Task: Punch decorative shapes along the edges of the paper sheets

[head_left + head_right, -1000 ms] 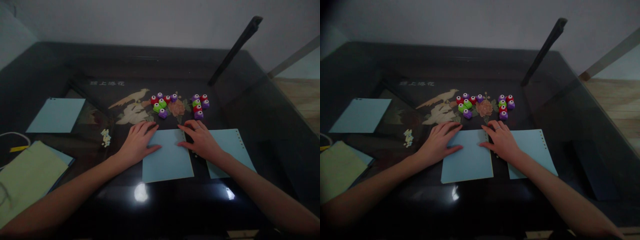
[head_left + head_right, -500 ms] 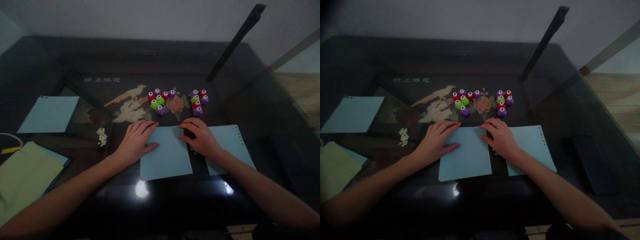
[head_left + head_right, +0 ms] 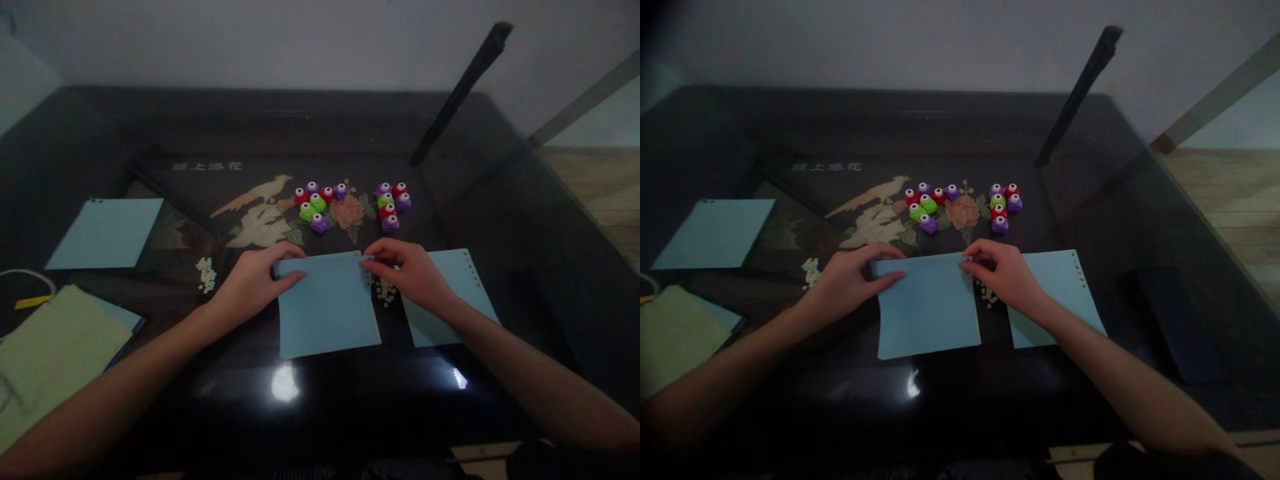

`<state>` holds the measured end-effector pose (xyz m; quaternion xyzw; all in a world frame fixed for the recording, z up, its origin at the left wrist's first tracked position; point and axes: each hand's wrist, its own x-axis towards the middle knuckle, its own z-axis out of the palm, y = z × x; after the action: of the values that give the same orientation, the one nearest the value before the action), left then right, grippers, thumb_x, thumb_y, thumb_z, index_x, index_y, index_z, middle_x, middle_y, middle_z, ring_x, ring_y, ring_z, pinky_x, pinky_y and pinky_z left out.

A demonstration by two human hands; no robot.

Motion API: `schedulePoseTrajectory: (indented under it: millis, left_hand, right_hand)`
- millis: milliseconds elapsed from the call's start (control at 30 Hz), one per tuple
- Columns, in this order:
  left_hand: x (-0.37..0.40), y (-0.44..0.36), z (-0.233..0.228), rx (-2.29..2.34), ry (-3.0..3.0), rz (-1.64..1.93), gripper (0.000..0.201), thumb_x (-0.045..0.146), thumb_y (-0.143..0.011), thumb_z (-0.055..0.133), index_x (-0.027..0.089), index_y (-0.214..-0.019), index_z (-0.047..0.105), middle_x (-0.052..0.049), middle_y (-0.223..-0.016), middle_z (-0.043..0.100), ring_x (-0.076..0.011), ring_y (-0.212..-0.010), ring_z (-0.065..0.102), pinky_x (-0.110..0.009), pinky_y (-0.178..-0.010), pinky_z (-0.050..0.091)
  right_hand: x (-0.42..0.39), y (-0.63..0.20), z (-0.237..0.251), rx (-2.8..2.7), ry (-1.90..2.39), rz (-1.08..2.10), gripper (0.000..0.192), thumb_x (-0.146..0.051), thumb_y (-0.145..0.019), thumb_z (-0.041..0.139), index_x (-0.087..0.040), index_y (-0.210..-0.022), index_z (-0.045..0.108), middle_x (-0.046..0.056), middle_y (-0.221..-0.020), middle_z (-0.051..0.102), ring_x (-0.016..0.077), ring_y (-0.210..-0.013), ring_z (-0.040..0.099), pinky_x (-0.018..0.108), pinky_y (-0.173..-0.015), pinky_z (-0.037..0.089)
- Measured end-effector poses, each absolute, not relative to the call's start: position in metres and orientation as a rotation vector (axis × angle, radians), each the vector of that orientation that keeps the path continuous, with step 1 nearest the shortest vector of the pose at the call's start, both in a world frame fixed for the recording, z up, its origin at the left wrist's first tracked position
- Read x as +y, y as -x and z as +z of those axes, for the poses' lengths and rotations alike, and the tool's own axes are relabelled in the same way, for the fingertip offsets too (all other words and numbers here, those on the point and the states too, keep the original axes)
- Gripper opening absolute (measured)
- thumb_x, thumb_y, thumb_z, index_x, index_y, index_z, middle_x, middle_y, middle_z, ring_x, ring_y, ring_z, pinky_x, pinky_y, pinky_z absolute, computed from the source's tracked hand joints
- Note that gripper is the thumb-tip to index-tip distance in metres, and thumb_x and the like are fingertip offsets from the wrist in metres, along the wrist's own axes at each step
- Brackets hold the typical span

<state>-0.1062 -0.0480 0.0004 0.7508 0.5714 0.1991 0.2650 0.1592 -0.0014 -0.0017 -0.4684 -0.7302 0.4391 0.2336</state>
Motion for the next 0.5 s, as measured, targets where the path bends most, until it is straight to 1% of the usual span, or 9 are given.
schedulePoseTrajectory:
  millis: [100, 200, 300, 433, 500]
  left_hand:
    - [-0.046, 0.110, 0.018, 1.506, -1.813, 0.606, 0.022, 0.040, -0.082, 0.064, 0.020, -0.091, 0.066, 0.000, -0.081, 0.070, -0.0151, -0.067, 0.063, -0.025, -0.059, 0.048]
    - [-0.046, 0.111, 0.031, 1.503, -1.670, 0.657, 0.021, 0.039, -0.078, 0.067, 0.020, -0.087, 0.067, 0.001, -0.077, 0.068, -0.0129, -0.059, 0.059, -0.022, -0.051, 0.045]
    - [-0.044, 0.111, 0.032, 1.511, -1.581, 0.677, 0.022, 0.039, -0.077, 0.068, 0.019, -0.087, 0.066, 0.001, -0.074, 0.067, -0.0125, -0.057, 0.057, -0.022, -0.049, 0.044]
    - [-0.041, 0.111, 0.019, 1.508, -1.525, 0.657, 0.026, 0.042, -0.076, 0.067, 0.019, -0.086, 0.065, 0.000, -0.073, 0.065, -0.0129, -0.056, 0.056, -0.023, -0.047, 0.044]
    - [-0.042, 0.111, 0.011, 1.510, -1.449, 0.706, 0.029, 0.044, -0.074, 0.067, 0.019, -0.087, 0.064, -0.001, -0.074, 0.065, -0.0133, -0.055, 0.057, -0.024, -0.046, 0.043]
  right_hand:
    - [-0.002, -0.159, 0.012, -1.836, 1.273, 1.399, 0.014, -0.030, -0.077, 0.068, -0.019, -0.083, 0.062, -0.002, -0.064, 0.064, 0.0123, -0.058, 0.060, 0.026, -0.056, 0.045]
    - [-0.004, -0.159, 0.023, -1.722, 1.250, 1.500, 0.016, -0.032, -0.078, 0.067, -0.019, -0.086, 0.062, -0.003, -0.063, 0.063, 0.0110, -0.055, 0.058, 0.025, -0.054, 0.046]
    - [-0.007, -0.161, 0.025, -1.704, 1.238, 1.635, 0.018, -0.035, -0.079, 0.067, -0.019, -0.084, 0.060, -0.002, -0.065, 0.063, 0.0101, -0.054, 0.056, 0.024, -0.052, 0.045]
    - [-0.008, -0.163, 0.014, -1.720, 1.232, 1.857, 0.016, -0.031, -0.077, 0.068, -0.019, -0.078, 0.057, -0.003, -0.064, 0.062, 0.0094, -0.053, 0.055, 0.023, -0.050, 0.044]
    - [-0.008, -0.164, 0.009, -1.698, 1.239, 1.888, 0.015, -0.030, -0.076, 0.068, -0.019, -0.078, 0.058, -0.003, -0.062, 0.061, 0.0092, -0.051, 0.054, 0.023, -0.050, 0.044]
